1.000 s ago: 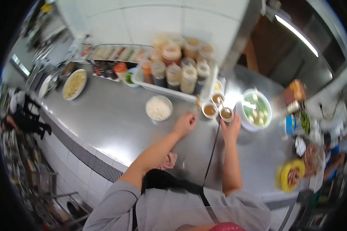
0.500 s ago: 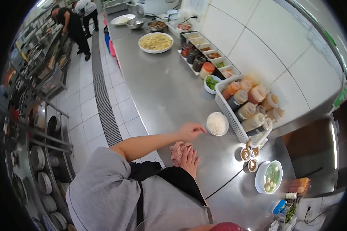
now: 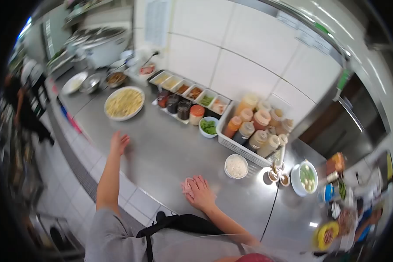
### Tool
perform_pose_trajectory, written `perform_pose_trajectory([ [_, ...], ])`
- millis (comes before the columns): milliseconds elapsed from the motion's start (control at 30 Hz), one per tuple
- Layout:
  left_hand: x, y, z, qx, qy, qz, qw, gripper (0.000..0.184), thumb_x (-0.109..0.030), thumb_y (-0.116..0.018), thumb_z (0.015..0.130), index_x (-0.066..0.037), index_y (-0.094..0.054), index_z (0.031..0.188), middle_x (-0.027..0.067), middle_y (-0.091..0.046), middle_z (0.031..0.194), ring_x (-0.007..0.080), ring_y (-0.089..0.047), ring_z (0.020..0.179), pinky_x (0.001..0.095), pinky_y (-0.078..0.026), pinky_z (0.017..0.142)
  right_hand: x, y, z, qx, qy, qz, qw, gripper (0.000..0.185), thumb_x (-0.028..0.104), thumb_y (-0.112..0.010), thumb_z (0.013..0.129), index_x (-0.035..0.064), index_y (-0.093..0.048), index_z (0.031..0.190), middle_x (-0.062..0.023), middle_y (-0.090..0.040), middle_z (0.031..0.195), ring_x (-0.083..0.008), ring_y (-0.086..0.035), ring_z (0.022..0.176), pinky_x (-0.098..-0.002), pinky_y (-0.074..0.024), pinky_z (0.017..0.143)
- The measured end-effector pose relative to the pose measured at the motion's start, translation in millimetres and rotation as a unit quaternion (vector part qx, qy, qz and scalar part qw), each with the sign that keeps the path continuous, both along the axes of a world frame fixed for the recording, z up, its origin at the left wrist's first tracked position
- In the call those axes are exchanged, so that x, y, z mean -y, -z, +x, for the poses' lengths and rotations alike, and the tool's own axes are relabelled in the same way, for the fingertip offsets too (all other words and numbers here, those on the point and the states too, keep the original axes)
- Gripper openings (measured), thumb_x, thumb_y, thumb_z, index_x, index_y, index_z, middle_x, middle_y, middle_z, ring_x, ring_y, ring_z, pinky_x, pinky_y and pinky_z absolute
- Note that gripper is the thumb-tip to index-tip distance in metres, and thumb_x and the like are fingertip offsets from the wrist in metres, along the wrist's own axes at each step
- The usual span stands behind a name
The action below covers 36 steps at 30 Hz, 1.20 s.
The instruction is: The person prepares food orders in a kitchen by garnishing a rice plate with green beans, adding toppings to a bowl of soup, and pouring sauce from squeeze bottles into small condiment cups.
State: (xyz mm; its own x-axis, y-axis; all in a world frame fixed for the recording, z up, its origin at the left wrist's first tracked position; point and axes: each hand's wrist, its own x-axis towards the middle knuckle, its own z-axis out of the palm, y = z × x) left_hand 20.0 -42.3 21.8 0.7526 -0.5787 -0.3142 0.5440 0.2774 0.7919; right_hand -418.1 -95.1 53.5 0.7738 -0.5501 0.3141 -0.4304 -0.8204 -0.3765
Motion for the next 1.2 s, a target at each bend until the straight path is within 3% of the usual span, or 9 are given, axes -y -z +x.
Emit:
perform_pose_trajectory([
  [200,41.4,-2.3,89.9,0.017,-0.053,0.054,0.997,0.082,-0.037,-0.050,0.084,-0.025,0.014,0.133,0.0190,-0.048,0.099,0.0254,-0.055,0.074,0.0354,-0.052,0.061,-1.4,-1.4,1.9,0.022,0.061,0.004,0.998,0.055,0.024,-0.064,0.066,0.0063,-0.045,0.115,-0.0164,-0.042,0.122,-0.0359,-0.038,0.116,-0.0450,-0.0325,0.095],
  [300,56.3,-10.2,103.6,0.036,-0.047,0.082,0.995,0.067,-0.030,-0.044,0.087,-0.027,0.004,0.133,0.0161,-0.049,0.094,0.0221,-0.055,0.062,0.0348,-0.051,0.056,-4.2,3.0,-1.2,0.046,0.087,0.020,0.995,0.057,0.023,-0.065,0.065,0.0064,-0.046,0.116,-0.0150,-0.043,0.121,-0.0336,-0.040,0.115,-0.0413,-0.0337,0.096],
  [367,57.9,-9.7,110.9,0.108,0.004,0.177,0.978,0.047,-0.032,-0.042,0.087,-0.026,-0.019,0.127,0.0109,-0.051,0.085,0.0181,-0.053,0.058,0.0344,-0.050,0.054,-6.2,-2.8,-1.3,0.035,0.094,0.032,0.994,0.057,0.022,-0.065,0.065,0.0063,-0.046,0.116,-0.0136,-0.044,0.121,-0.0317,-0.041,0.115,-0.0387,-0.0354,0.095],
  [467,58.4,-17.6,110.6,0.147,-0.003,0.234,0.961,0.039,-0.018,-0.039,0.086,-0.024,-0.025,0.122,0.0074,-0.049,0.071,0.0148,-0.044,0.042,0.0302,-0.045,0.039,-7.1,-3.4,-1.0,0.025,0.108,0.016,0.994,0.057,0.023,-0.066,0.064,0.0063,-0.047,0.115,-0.0124,-0.043,0.122,-0.0310,-0.041,0.115,-0.0377,-0.0371,0.093],
  [700,21.5,-14.7,71.3,0.240,0.076,0.233,0.939,0.036,-0.014,-0.037,0.086,-0.023,-0.031,0.120,0.0042,-0.046,0.055,0.0127,-0.042,0.037,0.0263,-0.040,0.031,-10.0,-9.7,-0.4,0.043,0.130,0.042,0.990,0.058,0.024,-0.067,0.064,0.0092,-0.047,0.117,-0.0118,-0.045,0.118,-0.0327,-0.044,0.110,-0.0394,-0.0376,0.092],
  [767,7.3,-16.3,35.9,0.208,0.130,0.193,0.950,0.037,-0.014,-0.036,0.087,-0.023,-0.028,0.122,0.0056,-0.048,0.058,0.0126,-0.045,0.039,0.0251,-0.043,0.033,-13.6,-19.1,2.8,0.069,0.199,-0.099,0.973,0.052,0.019,-0.065,0.065,0.0108,-0.050,0.113,-0.0126,-0.046,0.113,-0.0327,-0.046,0.104,-0.0407,-0.0395,0.086],
  [867,-6.9,-38.1,-37.9,0.112,0.170,0.148,0.968,0.044,-0.015,-0.036,0.089,-0.026,-0.017,0.127,0.0075,-0.052,0.062,0.0141,-0.050,0.043,0.0259,-0.047,0.038,-11.6,-2.3,0.2,0.092,0.154,-0.138,0.974,0.045,0.016,-0.064,0.065,0.0142,-0.054,0.109,-0.0105,-0.048,0.106,-0.0312,-0.050,0.094,-0.0404,-0.0417,0.079],
  [1100,1.1,-27.8,-153.9,0.022,0.190,0.093,0.977,0.060,-0.012,-0.038,0.088,-0.031,-0.002,0.132,0.0142,-0.055,0.078,0.0200,-0.057,0.055,0.0323,-0.052,0.048,-24.2,-6.4,15.1,0.097,0.206,-0.141,0.963,0.037,0.015,-0.064,0.065,0.0146,-0.057,0.102,-0.0075,-0.053,0.094,-0.0281,-0.053,0.082,-0.0383,-0.0439,0.070],
  [1200,7.4,-28.3,-184.4,-0.052,0.199,0.048,0.977,0.060,-0.022,-0.048,0.086,-0.032,-0.008,0.131,0.0145,-0.053,0.083,0.0226,-0.057,0.063,0.0369,-0.052,0.055,-35.7,-1.4,35.8,0.158,0.243,-0.018,0.957,0.030,0.016,-0.063,0.070,0.0120,-0.057,0.099,-0.0072,-0.055,0.095,-0.0244,-0.055,0.083,-0.0354,-0.0457,0.069],
])
